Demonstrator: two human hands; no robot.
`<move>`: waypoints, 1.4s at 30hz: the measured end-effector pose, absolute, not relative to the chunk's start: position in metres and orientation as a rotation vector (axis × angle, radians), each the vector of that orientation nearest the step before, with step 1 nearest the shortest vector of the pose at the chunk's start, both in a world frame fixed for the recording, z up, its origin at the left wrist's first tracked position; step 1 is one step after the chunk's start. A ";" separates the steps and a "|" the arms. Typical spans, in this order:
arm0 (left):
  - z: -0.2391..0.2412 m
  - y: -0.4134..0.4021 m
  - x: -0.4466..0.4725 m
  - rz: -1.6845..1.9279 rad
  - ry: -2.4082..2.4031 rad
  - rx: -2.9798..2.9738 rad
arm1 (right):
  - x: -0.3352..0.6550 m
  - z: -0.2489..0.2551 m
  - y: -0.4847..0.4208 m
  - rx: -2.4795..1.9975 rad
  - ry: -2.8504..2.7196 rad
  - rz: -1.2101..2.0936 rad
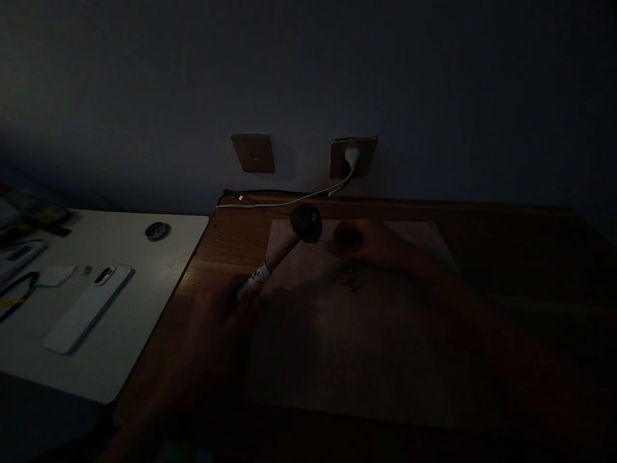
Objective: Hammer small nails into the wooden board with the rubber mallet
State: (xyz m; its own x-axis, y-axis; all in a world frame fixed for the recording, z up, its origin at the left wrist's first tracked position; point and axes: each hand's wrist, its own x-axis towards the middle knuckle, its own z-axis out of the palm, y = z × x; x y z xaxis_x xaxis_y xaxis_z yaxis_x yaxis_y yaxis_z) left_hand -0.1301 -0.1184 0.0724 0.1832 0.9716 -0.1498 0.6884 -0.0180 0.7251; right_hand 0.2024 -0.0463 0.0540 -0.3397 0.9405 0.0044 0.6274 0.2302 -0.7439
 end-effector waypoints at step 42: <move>0.075 -0.102 -0.114 0.487 1.543 2.064 | 0.225 0.043 -0.084 -1.399 -2.184 0.652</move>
State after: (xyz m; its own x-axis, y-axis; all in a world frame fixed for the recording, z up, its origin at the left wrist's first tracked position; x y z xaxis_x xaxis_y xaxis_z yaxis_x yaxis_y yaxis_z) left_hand -0.1141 -0.1016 0.0755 0.2889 0.9572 -0.0188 0.7732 -0.2218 0.5941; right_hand 0.2255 -0.0838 0.0431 -0.3745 0.9186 0.1264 0.6990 0.3692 -0.6125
